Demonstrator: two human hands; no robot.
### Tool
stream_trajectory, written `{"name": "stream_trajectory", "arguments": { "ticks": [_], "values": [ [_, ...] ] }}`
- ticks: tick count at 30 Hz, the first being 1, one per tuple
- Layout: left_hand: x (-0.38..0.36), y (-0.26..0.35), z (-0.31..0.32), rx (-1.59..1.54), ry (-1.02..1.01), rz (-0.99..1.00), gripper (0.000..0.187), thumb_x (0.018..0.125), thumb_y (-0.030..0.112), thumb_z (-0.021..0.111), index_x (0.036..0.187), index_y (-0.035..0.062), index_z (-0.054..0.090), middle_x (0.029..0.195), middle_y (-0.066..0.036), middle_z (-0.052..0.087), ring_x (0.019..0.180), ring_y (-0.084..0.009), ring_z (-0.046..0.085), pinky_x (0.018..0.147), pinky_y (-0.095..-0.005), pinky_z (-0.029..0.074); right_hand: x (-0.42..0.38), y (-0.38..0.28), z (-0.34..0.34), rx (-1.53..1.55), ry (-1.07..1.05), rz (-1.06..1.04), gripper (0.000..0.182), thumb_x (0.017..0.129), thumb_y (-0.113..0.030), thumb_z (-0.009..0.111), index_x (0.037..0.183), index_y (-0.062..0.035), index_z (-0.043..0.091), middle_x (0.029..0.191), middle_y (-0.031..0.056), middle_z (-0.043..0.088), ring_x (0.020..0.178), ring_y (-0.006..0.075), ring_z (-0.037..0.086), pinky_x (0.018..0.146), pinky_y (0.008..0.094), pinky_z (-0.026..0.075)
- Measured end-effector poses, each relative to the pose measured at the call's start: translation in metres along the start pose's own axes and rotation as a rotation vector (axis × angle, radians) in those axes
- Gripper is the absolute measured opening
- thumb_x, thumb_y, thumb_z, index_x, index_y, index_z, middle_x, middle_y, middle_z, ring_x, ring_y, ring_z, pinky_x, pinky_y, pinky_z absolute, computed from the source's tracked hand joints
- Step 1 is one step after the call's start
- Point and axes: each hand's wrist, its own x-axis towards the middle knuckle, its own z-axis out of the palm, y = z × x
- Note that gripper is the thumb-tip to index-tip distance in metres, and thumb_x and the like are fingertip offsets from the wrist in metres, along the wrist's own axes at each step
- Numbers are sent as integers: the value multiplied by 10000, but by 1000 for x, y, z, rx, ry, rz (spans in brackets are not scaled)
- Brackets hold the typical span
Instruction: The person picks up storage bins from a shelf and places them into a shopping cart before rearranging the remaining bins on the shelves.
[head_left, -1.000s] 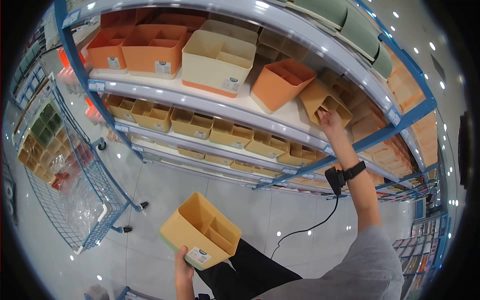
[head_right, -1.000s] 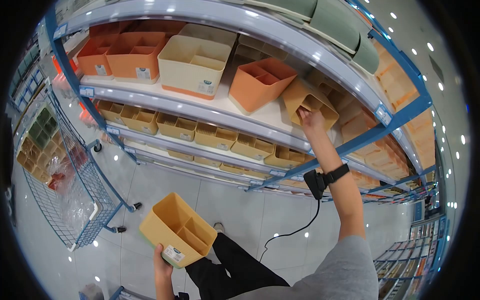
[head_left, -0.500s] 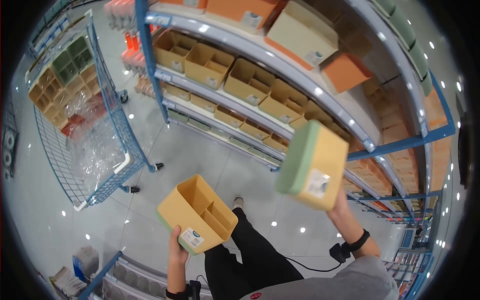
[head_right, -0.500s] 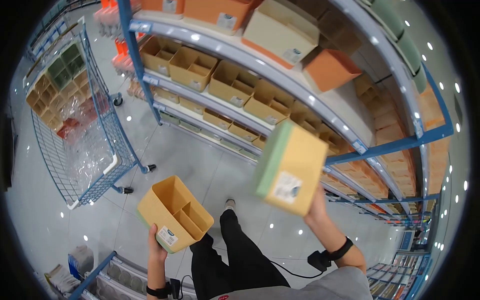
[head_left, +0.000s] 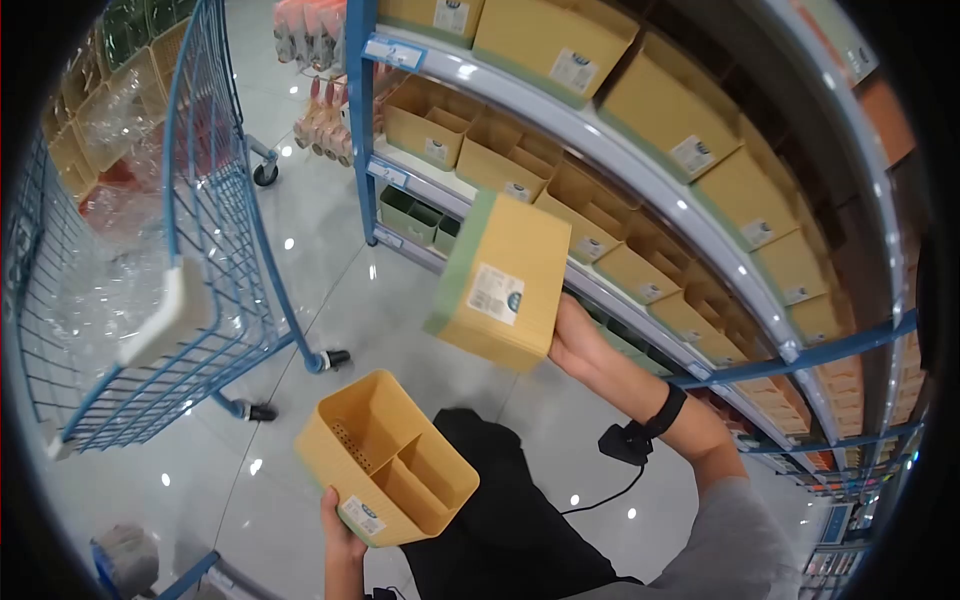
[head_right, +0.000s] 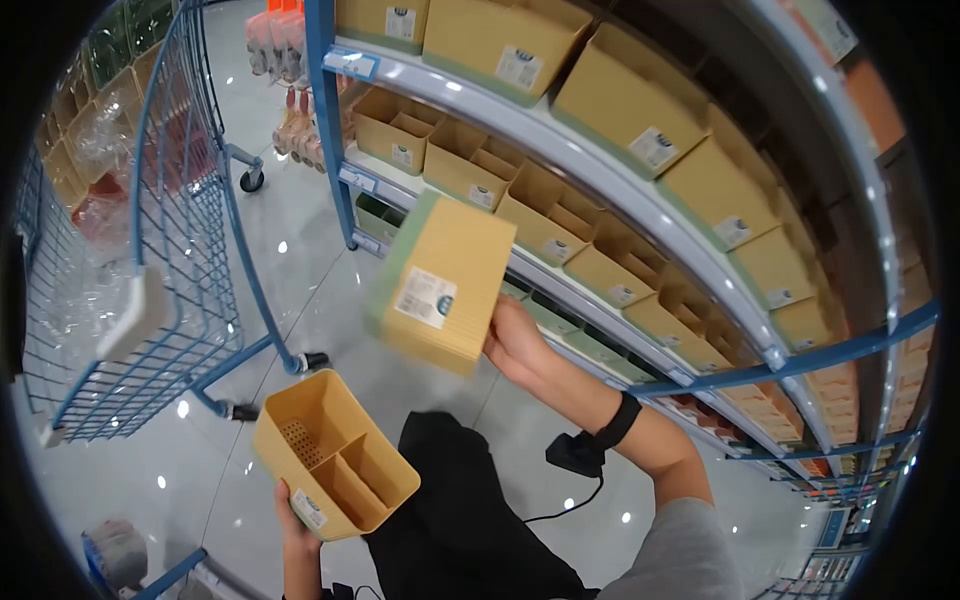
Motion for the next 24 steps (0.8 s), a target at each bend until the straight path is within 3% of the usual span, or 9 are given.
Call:
{"name": "stream_trajectory", "arguments": {
  "ticks": [5,9,11,17,20,23,24],
  "values": [
    [90,-20,-47,-138,-212,198,654,857,558,440,1310,88,410,1252,-110,509,1095,-287,522,914,-422,454,83,20,10,-58,-197,-206,239,936,-76,360,1098,48,484,1035,114,577,948,191,586,901,306,467],
    [110,-18,-50,-148,-167,240,642,873,583,383,1330,133,381,1245,-85,499,1089,-259,520,893,-414,465,117,24,29,50,-312,-363,237,931,-39,340,1129,62,425,1120,147,517,1044,233,529,976,322,414],
    [133,-26,-83,-159,-131,265,650,872,590,376,1334,132,368,1247,-89,488,1090,-257,516,889,-411,468,133,24,36,99,-326,-429,252,929,-25,335,1154,71,394,1169,165,482,1100,250,492,1002,334,392],
    [130,-42,-117,-232,-134,139,667,870,596,377,1346,130,349,1274,-103,465,1121,-263,494,901,-421,462,173,-9,59,234,-188,-664,162,909,2,336,1052,20,412,1095,132,468,1057,241,475,983,358,385],
    [111,-30,-90,-180,163,103,480,912,391,456,1221,23,443,1156,-138,564,990,-282,572,822,-361,508,213,-36,62,282,-100,-804,181,900,6,345,1063,-5,423,1075,109,477,1028,235,478,939,358,389],
    [112,-29,-83,14,276,51,672,885,522,401,1349,41,337,1299,-132,461,1141,-295,488,951,-405,431,241,-59,72,349,21,-938,233,881,19,351,1101,0,426,1104,109,474,989,234,489,894,363,415],
    [112,-29,-84,-5,266,49,661,885,513,410,1341,39,346,1287,-135,471,1132,-294,494,946,-402,436,246,-67,79,403,86,-963,229,874,33,350,1089,11,425,1118,117,465,971,232,493,882,361,436]
  ]
}}
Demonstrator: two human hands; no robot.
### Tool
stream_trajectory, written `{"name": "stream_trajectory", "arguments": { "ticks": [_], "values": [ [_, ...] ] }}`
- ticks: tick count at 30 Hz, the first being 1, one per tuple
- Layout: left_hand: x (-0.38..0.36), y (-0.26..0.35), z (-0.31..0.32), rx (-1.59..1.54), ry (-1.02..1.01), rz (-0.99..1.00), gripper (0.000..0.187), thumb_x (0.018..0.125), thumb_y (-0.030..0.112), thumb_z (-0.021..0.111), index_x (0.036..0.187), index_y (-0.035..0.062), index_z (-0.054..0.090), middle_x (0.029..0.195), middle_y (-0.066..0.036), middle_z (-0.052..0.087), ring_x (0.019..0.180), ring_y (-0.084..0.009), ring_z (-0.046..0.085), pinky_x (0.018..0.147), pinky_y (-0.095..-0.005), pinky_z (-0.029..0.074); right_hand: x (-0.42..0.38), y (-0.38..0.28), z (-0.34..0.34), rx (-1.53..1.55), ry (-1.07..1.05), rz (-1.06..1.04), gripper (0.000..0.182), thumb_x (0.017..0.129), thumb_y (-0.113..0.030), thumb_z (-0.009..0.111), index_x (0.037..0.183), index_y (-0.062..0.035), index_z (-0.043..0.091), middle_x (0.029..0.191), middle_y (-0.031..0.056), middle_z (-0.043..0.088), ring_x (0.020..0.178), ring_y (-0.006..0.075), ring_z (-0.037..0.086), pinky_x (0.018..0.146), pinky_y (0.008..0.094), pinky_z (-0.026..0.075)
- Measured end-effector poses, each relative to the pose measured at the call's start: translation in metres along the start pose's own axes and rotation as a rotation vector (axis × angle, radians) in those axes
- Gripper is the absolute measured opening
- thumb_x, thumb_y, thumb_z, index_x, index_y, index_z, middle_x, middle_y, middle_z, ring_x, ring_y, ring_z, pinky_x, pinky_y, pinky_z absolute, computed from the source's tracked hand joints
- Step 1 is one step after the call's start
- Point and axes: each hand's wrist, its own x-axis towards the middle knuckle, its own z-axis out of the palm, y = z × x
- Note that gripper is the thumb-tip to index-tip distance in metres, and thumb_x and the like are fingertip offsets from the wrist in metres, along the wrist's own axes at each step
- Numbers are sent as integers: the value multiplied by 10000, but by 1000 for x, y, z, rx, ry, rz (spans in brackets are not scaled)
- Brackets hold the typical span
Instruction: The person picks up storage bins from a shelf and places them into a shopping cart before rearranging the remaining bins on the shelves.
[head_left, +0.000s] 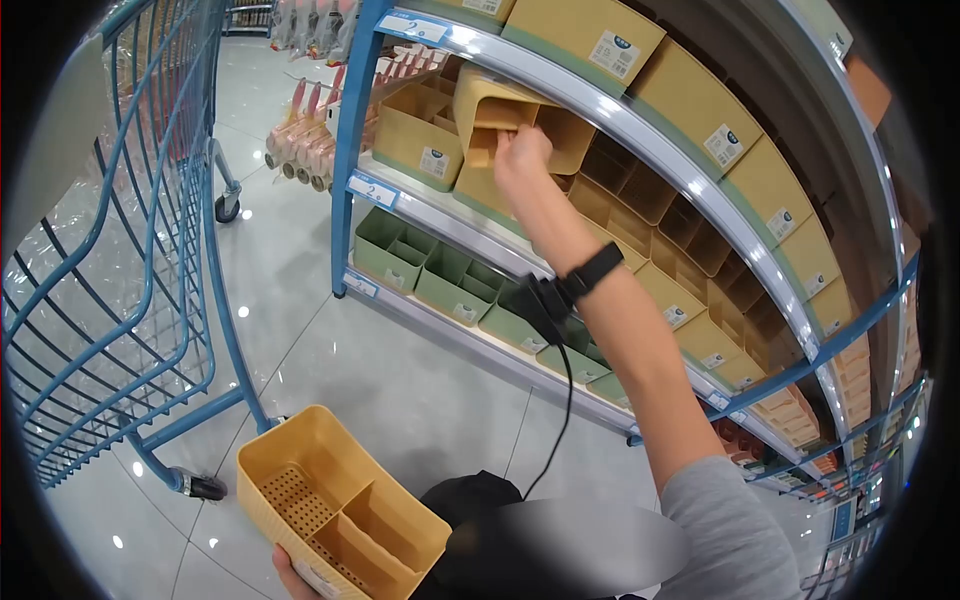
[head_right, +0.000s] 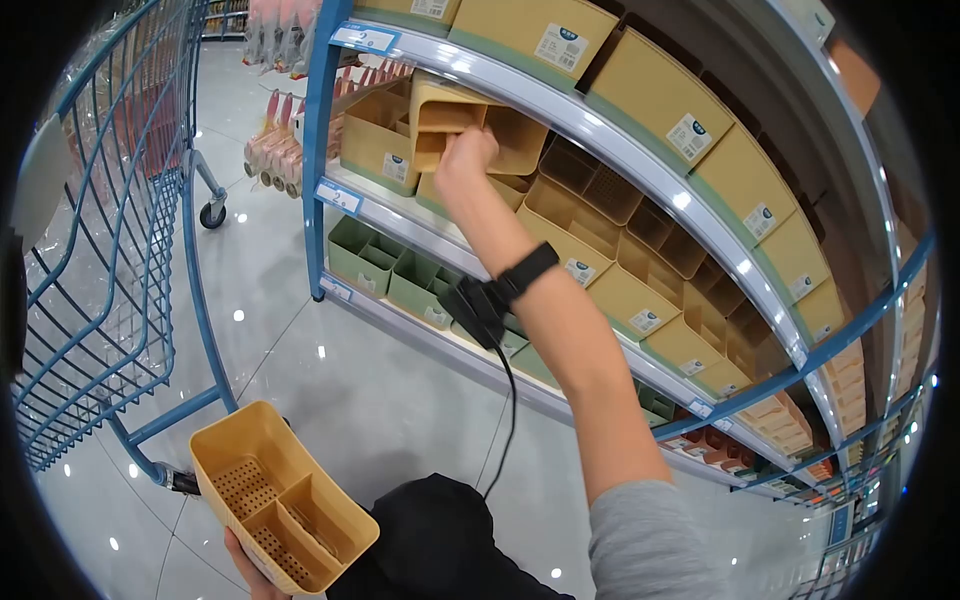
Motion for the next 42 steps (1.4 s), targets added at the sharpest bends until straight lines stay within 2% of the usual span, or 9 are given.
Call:
{"name": "stream_trajectory", "arguments": {
  "ticks": [4,9,21,23,27,31,34,40,42],
  "values": [
    [-4,4,5,-6,-12,24,650,877,497,447,1324,32,363,1265,-144,488,1118,-294,503,933,-399,447,48,10,25,-97,355,-89,299,860,-24,419,1159,-25,432,1054,114,510,884,219,533,835,328,467],
    [-6,6,-4,-38,-46,41,666,856,474,509,1321,22,359,1274,-147,478,1123,-303,496,930,-404,451,128,30,16,188,40,-197,374,851,-83,437,1217,-5,436,1091,85,569,937,224,549,827,320,437],
    [9,22,46,-97,-457,79,619,907,510,381,1331,59,366,1279,-135,481,1122,-291,506,944,-422,439,127,31,-6,-209,288,-190,345,857,-82,475,1190,-3,438,1022,129,577,867,193,582,792,302,471],
    [15,30,74,-212,-460,-24,562,915,462,397,1297,49,403,1216,-132,541,1061,-278,561,900,-413,469,88,17,-24,-438,152,-139,341,857,-82,482,1186,-3,439,1011,136,578,856,188,588,786,299,477],
    [35,52,131,-183,-543,-114,495,906,392,454,1245,31,452,1158,-130,578,991,-248,605,860,-368,499,-70,-78,-27,-781,-873,256,218,853,-115,539,1017,26,561,954,97,616,847,161,581,781,306,476],
    [59,73,181,12,-651,-129,456,869,339,498,1180,5,496,1082,-120,612,941,-221,623,824,-335,507,-138,-96,-29,-1113,-1696,-238,294,857,-212,579,1059,2,576,849,102,624,744,224,582,732,310,482],
    [90,85,198,124,-708,-148,427,862,331,516,1139,7,528,1063,-119,617,918,-194,627,784,-315,511,-146,-90,-21,-1366,-1778,333,294,813,-166,616,1045,8,572,836,171,604,723,285,587,687,340,487],
    [106,113,222,41,-713,-180,540,898,434,438,1234,11,467,1140,-101,580,1024,-204,571,890,-343,443,-148,-39,-24,-1402,-1497,85,218,704,-39,565,897,57,602,853,227,614,769,377,595,692,412,489],
    [121,112,219,123,-662,135,570,908,458,408,1299,44,410,1231,-98,512,1106,-204,493,933,-361,382,-134,-16,-21,-1327,-1308,-216,230,715,-43,566,921,56,594,851,234,612,767,394,592,702,419,491]
  ]
}}
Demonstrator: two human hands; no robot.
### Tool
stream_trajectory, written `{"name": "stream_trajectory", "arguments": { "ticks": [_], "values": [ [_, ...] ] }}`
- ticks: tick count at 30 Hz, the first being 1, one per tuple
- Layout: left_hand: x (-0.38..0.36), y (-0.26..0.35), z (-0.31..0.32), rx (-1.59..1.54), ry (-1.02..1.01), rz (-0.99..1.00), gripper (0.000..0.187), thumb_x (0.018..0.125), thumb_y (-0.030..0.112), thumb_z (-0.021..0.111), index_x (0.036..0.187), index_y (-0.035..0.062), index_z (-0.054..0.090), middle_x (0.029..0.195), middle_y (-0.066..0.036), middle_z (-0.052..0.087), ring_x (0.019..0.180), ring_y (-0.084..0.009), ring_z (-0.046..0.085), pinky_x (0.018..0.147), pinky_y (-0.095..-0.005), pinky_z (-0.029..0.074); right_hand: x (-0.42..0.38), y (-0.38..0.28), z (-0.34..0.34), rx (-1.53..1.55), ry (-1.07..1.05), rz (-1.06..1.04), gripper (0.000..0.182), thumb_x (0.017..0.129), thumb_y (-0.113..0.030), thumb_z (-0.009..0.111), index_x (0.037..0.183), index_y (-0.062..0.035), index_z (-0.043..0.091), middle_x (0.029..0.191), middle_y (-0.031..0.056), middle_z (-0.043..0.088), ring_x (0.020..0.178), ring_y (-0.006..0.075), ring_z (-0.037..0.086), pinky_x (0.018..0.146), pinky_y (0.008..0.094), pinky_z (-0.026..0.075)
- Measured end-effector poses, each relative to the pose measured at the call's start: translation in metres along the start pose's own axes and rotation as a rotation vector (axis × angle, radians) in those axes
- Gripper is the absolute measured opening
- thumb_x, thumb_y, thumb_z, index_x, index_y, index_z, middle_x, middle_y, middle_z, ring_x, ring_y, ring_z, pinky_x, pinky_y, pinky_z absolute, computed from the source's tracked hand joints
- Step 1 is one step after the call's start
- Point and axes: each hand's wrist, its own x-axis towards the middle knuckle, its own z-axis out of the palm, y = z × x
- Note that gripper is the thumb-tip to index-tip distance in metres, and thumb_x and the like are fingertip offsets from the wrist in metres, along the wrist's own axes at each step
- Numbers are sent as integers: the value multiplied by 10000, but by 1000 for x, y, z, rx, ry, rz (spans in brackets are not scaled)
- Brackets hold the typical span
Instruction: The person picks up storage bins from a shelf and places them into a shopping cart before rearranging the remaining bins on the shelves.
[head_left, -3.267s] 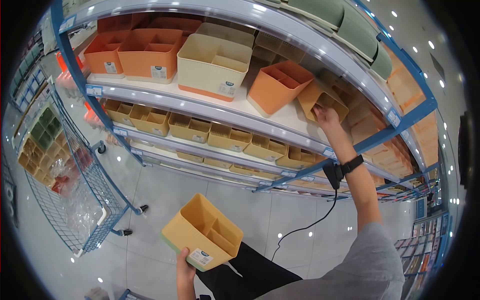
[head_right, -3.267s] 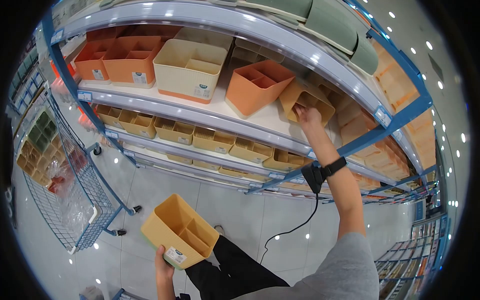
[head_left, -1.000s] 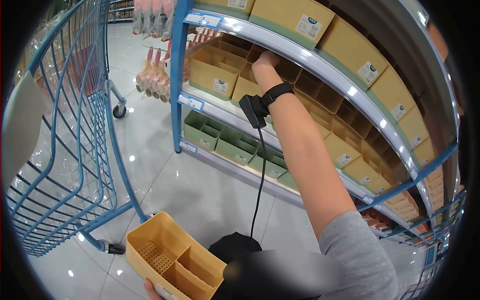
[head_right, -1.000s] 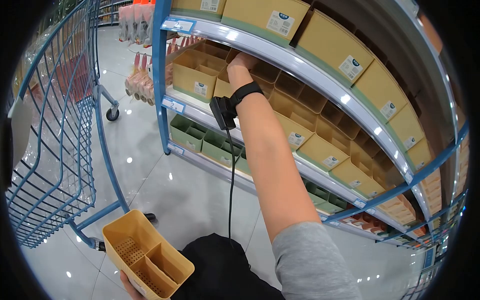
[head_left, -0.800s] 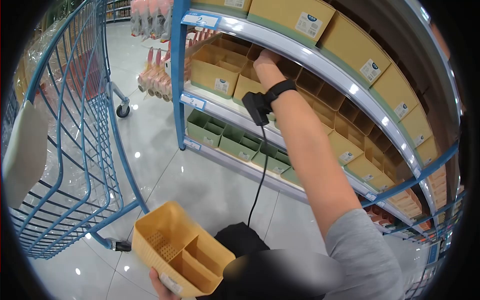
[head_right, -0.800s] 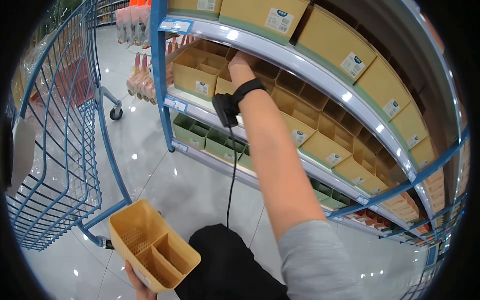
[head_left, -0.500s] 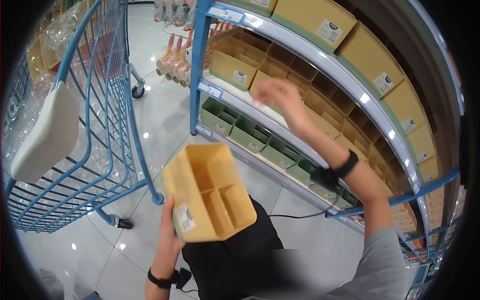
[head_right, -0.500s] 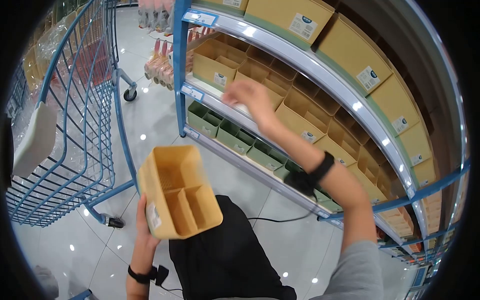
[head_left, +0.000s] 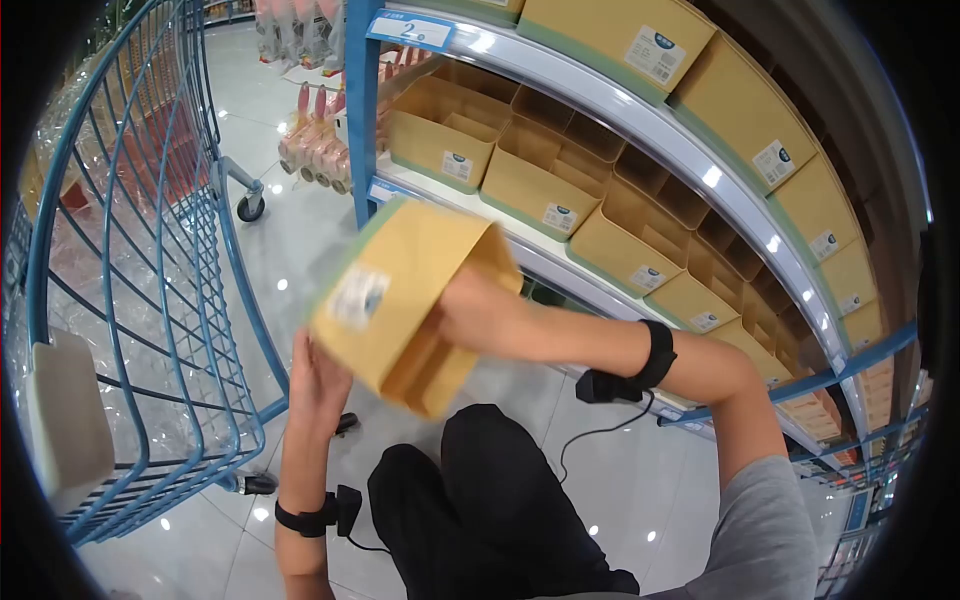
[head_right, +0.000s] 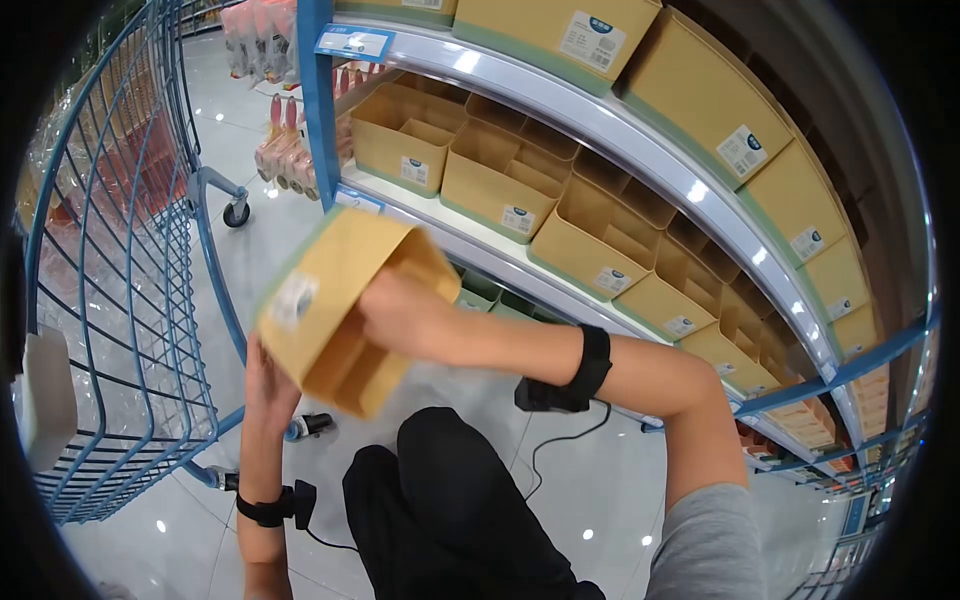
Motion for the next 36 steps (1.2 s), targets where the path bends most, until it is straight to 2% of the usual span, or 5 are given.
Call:
{"name": "stream_trajectory", "arguments": {
  "ticks": [3,15,20,24,36],
  "values": [
    [-10,-1,-13,178,38,90,562,920,446,399,1366,110,342,1315,-87,424,1136,-191,412,947,-358,324,38,13,-28,41,305,20,302,774,3,517,1074,32,535,1099,204,550,1004,398,520,862,422,433],
    [-69,-47,-45,154,65,-175,444,907,263,477,1291,49,416,1143,-101,541,998,-183,514,854,-311,403,141,95,-69,-322,652,252,296,848,-173,495,738,71,621,806,284,602,773,424,596,745,473,479],
    [-74,-44,-49,174,100,-172,413,898,226,504,1255,25,449,1106,-107,556,978,-176,531,852,-308,407,188,133,-68,-338,683,466,301,865,-228,457,887,19,628,1011,240,592,980,372,553,853,428,444],
    [-80,-39,-52,195,143,-173,385,889,201,510,1227,22,473,1091,-94,568,969,-171,540,845,-307,408,215,146,-69,-72,1110,417,373,899,-294,393,1106,-22,540,1144,203,552,1073,355,515,895,421,417],
    [-86,-31,-67,227,297,-150,373,876,249,529,1185,41,505,1076,-87,574,939,-174,532,809,-290,407,229,181,-71,14,1194,415,379,903,-304,388,1109,-25,541,1147,200,552,1082,349,513,906,421,409]
  ]
}}
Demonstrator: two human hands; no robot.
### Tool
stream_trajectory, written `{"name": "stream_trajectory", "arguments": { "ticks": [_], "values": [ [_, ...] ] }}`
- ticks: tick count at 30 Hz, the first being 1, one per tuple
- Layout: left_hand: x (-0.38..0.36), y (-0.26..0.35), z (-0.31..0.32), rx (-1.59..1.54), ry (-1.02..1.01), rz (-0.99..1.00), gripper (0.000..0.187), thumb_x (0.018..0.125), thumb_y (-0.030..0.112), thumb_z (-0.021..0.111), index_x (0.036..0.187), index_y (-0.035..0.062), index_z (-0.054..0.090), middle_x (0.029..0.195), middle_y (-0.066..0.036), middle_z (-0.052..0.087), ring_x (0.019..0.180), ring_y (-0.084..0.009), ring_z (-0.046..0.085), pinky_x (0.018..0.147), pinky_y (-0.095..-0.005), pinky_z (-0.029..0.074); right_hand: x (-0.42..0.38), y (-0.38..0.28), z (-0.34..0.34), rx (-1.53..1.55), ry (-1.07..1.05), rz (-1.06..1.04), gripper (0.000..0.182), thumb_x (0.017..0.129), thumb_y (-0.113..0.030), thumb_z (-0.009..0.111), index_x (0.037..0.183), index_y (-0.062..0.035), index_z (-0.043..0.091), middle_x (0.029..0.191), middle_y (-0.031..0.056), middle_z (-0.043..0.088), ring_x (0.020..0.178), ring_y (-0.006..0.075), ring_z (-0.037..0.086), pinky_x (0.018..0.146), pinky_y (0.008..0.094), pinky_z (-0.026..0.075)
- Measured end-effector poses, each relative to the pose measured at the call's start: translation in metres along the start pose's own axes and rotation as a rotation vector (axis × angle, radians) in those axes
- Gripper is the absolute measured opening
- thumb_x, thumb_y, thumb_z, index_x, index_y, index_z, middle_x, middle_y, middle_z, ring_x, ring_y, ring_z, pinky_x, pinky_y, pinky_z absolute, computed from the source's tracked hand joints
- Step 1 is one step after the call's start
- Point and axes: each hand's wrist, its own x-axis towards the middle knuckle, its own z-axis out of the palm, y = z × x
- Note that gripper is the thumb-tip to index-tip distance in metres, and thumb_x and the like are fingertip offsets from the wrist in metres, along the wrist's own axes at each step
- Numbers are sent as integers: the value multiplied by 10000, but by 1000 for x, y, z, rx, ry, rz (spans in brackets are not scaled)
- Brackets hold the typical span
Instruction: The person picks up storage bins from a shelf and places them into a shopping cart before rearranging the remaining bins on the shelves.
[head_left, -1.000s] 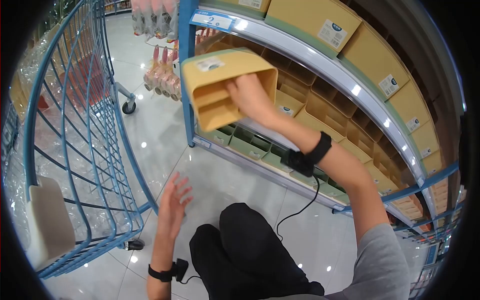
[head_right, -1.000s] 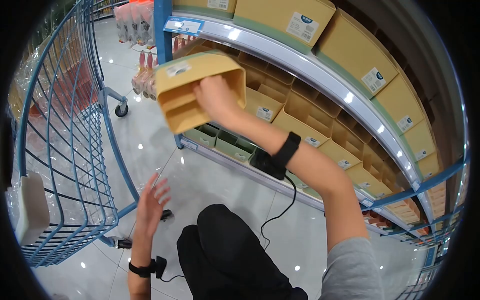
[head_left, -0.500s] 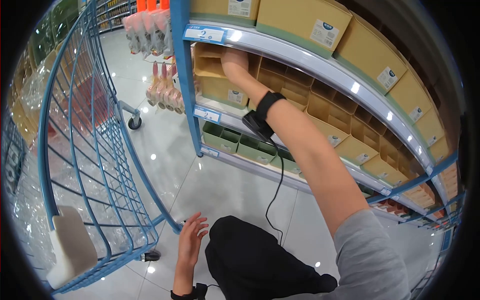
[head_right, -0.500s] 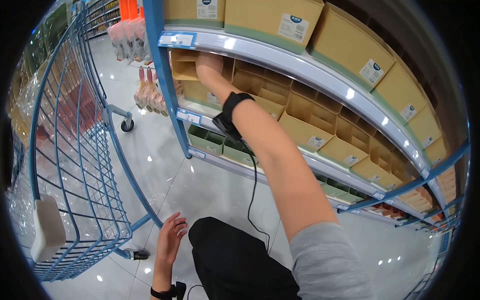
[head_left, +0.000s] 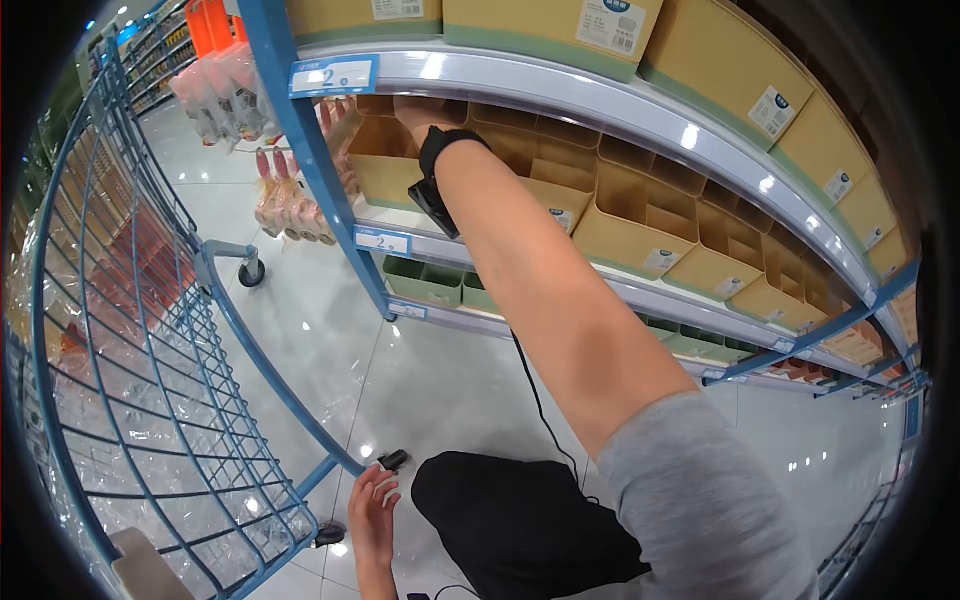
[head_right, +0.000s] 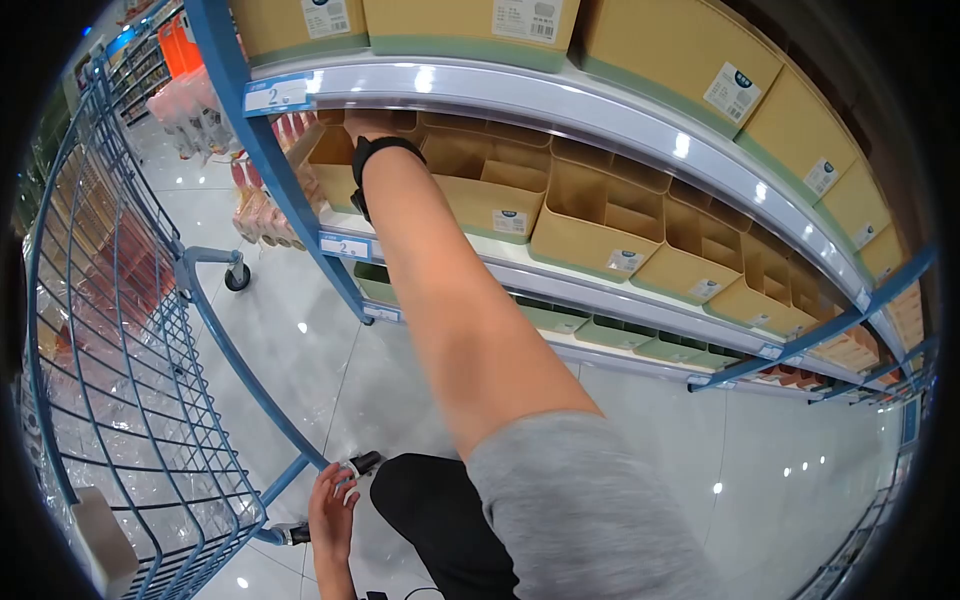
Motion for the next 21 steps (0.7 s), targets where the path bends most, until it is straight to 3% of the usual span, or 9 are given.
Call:
{"name": "stream_trajectory", "arguments": {
  "ticks": [14,16,17,19,21],
  "values": [
    [6,7,12,62,-58,39,325,892,250,509,1160,68,502,1066,-62,558,933,-149,521,802,-280,395,5,7,4,-127,-164,-60,386,907,-316,382,1111,-29,542,1151,198,551,1092,341,510,918,421,401],
    [7,2,12,62,-63,21,332,891,252,509,1166,67,497,1075,-61,553,934,-146,518,802,-278,392,-5,4,-3,-113,-144,-31,387,908,-317,382,1111,-30,542,1152,197,551,1093,340,509,919,421,400],
    [7,-1,11,62,-70,13,336,890,252,510,1170,67,495,1080,-61,550,934,-144,517,802,-277,390,-18,-13,-18,-85,-57,135,398,913,-333,373,1122,-38,539,1153,189,555,1085,352,511,943,416,383],
    [6,-7,9,60,-108,-3,344,893,263,501,1177,68,492,1086,-53,544,942,-140,509,802,-272,383,-43,-21,-61,-228,-218,-78,385,907,-321,409,1104,-14,532,1105,216,559,1020,378,534,889,430,422],
    [-1,-10,11,65,-131,-1,347,897,269,494,1181,70,492,1085,-51,543,946,-140,504,808,-273,376,-82,-60,-133,-224,-496,52,353,884,-287,477,1063,13,528,988,234,578,902,393,566,786,439,466]
  ]
}}
